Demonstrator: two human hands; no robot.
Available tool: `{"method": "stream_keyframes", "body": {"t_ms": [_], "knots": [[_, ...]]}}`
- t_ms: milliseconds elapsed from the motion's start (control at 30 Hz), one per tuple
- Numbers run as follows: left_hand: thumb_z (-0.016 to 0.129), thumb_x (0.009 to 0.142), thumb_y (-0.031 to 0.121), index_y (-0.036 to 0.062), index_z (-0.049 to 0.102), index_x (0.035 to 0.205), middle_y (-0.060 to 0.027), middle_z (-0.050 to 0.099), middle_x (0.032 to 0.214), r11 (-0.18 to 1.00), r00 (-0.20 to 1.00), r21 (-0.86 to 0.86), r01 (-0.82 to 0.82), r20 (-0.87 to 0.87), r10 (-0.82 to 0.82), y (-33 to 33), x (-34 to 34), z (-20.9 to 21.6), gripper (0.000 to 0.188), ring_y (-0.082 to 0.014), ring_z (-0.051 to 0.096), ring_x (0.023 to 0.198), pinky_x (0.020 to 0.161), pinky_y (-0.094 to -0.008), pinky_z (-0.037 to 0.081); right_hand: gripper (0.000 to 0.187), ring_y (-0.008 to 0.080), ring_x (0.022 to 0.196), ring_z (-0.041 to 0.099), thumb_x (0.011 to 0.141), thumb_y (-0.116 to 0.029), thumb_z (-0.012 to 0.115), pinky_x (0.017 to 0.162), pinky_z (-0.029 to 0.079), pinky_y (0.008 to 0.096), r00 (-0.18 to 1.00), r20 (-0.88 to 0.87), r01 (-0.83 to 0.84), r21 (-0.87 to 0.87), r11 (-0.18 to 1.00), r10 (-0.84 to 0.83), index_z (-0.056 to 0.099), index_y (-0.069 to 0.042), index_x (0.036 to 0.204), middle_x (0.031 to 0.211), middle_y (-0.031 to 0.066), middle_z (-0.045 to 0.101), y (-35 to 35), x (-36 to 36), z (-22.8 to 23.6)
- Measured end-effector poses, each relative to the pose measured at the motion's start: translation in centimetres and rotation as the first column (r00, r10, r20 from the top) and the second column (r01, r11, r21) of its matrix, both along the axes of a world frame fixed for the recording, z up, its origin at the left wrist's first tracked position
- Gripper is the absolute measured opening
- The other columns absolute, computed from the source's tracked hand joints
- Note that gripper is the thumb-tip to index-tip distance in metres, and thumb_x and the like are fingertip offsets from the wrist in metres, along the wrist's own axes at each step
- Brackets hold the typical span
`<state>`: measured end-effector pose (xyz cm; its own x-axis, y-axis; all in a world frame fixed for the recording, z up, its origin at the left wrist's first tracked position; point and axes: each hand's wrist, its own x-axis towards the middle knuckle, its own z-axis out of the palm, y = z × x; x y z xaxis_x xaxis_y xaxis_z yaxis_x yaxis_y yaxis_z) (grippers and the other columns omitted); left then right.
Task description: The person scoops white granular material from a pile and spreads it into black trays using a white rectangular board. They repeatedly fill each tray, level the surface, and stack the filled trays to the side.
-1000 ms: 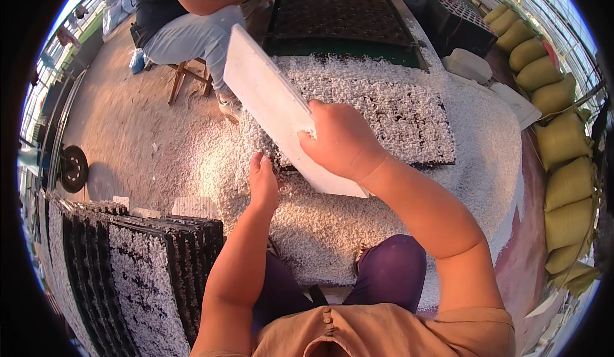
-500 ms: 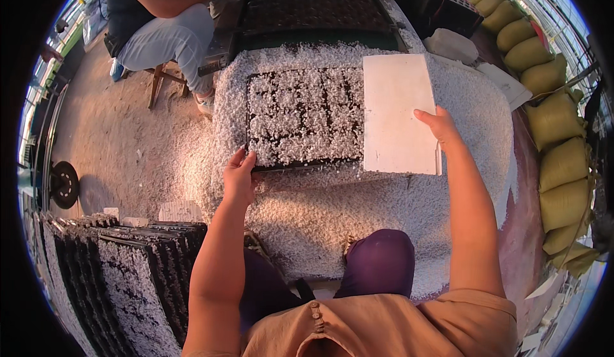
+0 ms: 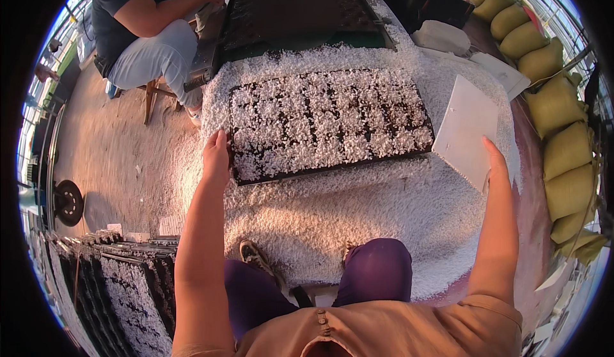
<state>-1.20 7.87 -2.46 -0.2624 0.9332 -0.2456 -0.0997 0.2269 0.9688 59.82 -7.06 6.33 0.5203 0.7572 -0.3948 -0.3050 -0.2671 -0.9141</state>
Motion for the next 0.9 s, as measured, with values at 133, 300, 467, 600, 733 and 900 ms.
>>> {"method": "stream_keyframes", "body": {"t_ms": [133, 300, 467, 600, 733, 900], "knots": [[0.055, 0.084, 0.029, -0.0022, 0.057, 0.097, -0.006, 0.06, 0.08, 0.991, 0.996, -0.103, 0.087, 0.026, -0.085, 2.5, 2.1, 0.8, 0.034, -0.0126, 0.054, 0.071, 0.062, -0.0281, 0.044, 0.059, 0.0236, 0.101, 0.049, 0.072, -0.039, 0.063, 0.087, 0.038, 0.0338, 0.988, -0.154, 0.024, 0.022, 0.999, -0.02, 0.049, -0.003, 0.116, 0.115, 0.0086, 0.052, 2.0, -4.6, -5.6], [0.065, 0.074, 0.027, -0.0009, 0.058, 0.08, -0.0064, 0.056, 0.069, 0.983, 0.96, -0.183, 0.016, -0.27, -0.066, 1.1, 0.4, 0.3, 0.029, -0.0147, 0.048, 0.064, 0.057, -0.0315, 0.04, 0.055, 0.0269, 0.097, 0.051, 0.069, -0.021, 0.067, 0.082, 0.042, 0.0399, 0.974, -0.226, 0.0, 0.144, 0.99, 0.032, 0.046, -0.001, 0.116, 0.108, 0.0119, 0.053, 3.9, -7.0, -7.7], [0.063, 0.071, 0.026, -0.0042, 0.056, 0.081, -0.0176, 0.06, 0.075, 0.993, 0.769, -0.114, -0.032, -0.638, -0.048, -3.4, 1.9, 7.1, 0.033, -0.0273, 0.058, 0.071, 0.065, -0.0355, 0.045, 0.05, 0.027, 0.094, 0.053, 0.069, -0.017, 0.065, 0.08, 0.044, 0.0393, 0.987, -0.15, -0.02, 0.239, 0.971, 0.057, 0.047, -0.001, 0.113, 0.103, 0.0118, 0.055, 2.7, -7.5, -4.5], [0.062, 0.071, 0.026, -0.0038, 0.055, 0.076, -0.0194, 0.059, 0.074, 1.0, 0.7, 0.009, -0.025, -0.714, 0.024, -9.0, -2.2, 11.7, 0.031, -0.0313, 0.057, 0.071, 0.065, -0.0379, 0.044, 0.053, 0.0266, 0.093, 0.054, 0.068, -0.014, 0.065, 0.081, 0.044, 0.0388, 0.99, 0.021, -0.138, 0.278, 0.95, 0.138, 0.045, 0.002, 0.114, 0.104, 0.0125, 0.054, 2.5, -10.9, -1.8], [0.061, 0.071, 0.024, -0.0028, 0.055, 0.077, -0.0145, 0.058, 0.069, 0.986, 0.724, 0.102, -0.128, -0.67, 0.163, -16.8, -7.4, 15.7, 0.028, -0.0247, 0.056, 0.066, 0.061, -0.0352, 0.043, 0.052, 0.0256, 0.092, 0.055, 0.069, -0.015, 0.064, 0.08, 0.046, 0.0371, 0.959, 0.067, -0.281, 0.274, 0.92, 0.274, 0.045, 0.003, 0.114, 0.103, 0.0133, 0.055, -0.5, -16.1, 4.5], [0.061, 0.075, 0.023, -0.0008, 0.055, 0.076, -0.0041, 0.055, 0.065, 0.902, 0.772, 0.177, -0.394, -0.468, 0.43, -31.5, -16.3, 19.6, 0.024, -0.0114, 0.049, 0.059, 0.054, -0.0274, 0.041, 0.048, 0.0241, 0.088, 0.057, 0.071, -0.016, 0.064, 0.076, 0.048, 0.035, 0.832, 0.057, -0.534, 0.351, 0.769, 0.551, 0.046, 0.003, 0.112, 0.103, 0.0132, 0.055, -1.2, -27.3, 9.8]]}}
